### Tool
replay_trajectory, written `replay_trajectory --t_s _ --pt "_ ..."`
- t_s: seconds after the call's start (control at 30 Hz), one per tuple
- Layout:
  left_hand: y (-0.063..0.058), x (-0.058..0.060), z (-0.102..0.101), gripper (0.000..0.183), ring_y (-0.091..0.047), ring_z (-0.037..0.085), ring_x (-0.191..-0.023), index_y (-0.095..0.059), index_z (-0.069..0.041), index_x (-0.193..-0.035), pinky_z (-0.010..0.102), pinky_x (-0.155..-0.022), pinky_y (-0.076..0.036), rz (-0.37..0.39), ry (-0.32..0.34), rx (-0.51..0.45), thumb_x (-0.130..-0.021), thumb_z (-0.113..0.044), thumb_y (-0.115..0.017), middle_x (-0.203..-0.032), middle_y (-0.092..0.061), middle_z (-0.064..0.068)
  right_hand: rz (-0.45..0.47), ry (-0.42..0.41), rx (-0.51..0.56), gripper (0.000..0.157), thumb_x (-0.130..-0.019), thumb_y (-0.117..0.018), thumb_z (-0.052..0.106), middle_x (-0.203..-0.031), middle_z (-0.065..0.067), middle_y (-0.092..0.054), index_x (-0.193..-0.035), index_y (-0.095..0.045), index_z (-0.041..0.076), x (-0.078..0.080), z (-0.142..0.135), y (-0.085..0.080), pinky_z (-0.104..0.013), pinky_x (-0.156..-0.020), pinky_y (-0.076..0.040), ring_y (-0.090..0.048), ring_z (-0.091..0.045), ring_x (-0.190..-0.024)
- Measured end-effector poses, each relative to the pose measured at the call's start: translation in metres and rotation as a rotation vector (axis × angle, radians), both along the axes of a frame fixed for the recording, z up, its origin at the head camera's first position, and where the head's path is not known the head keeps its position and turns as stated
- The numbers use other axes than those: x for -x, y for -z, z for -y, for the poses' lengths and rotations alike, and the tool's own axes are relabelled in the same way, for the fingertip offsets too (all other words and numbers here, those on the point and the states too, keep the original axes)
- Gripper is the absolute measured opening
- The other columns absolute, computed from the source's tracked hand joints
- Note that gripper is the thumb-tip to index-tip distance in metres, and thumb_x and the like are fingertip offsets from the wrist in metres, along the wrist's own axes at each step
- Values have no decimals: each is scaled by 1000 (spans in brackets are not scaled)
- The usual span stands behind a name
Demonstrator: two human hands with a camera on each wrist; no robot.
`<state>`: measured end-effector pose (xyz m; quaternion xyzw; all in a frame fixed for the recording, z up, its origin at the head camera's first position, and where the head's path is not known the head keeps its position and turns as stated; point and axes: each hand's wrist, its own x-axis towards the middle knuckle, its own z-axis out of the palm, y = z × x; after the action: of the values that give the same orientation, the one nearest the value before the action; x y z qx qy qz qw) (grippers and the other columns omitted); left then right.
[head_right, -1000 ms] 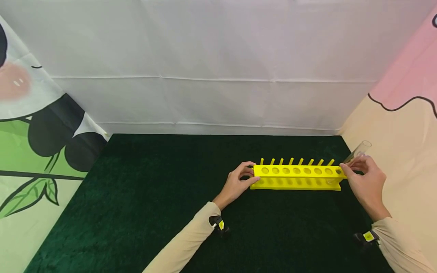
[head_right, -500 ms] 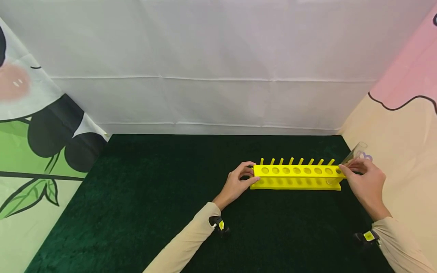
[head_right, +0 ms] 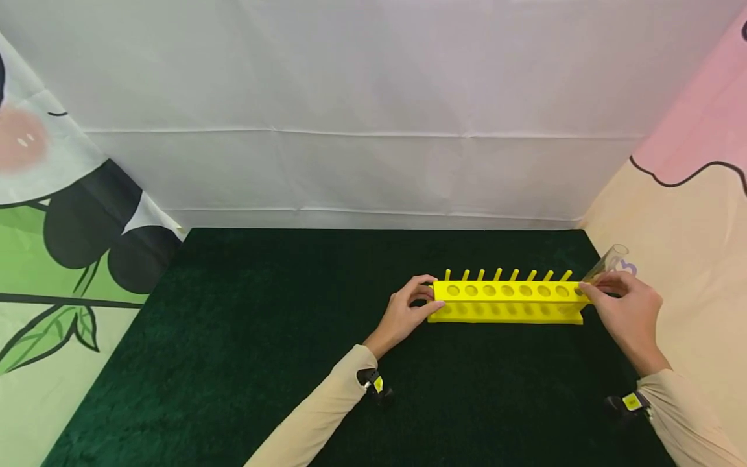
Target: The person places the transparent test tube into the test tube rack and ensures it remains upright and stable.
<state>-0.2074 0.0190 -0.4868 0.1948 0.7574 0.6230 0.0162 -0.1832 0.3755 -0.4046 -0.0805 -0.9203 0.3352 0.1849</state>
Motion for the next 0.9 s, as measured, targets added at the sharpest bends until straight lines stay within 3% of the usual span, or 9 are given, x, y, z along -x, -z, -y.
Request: replay_trajectory --t_s 0.53,0.9 --pt "1 3 1 46 -57 12 -103 -48 -20 -131 24 -84 -49 14 0 4 -90 -30 -65 -114 -55 -5 36 -5 -2 40 -88 -67 29 -79 24 -48 -105 -60 -7 1 2 1 -2 -61 -36 -43 16 -67" --pt "0 6 -1 45 -57 9 -103 -47 -23 -131 23 -82 -49 3 -2 29 -90 -30 -65 -113 -55 -5 22 -27 33 40 -89 -66 27 -75 33 -46 -107 -59 -7 -1 2 0 -2 -62 -36 -45 18 -69"
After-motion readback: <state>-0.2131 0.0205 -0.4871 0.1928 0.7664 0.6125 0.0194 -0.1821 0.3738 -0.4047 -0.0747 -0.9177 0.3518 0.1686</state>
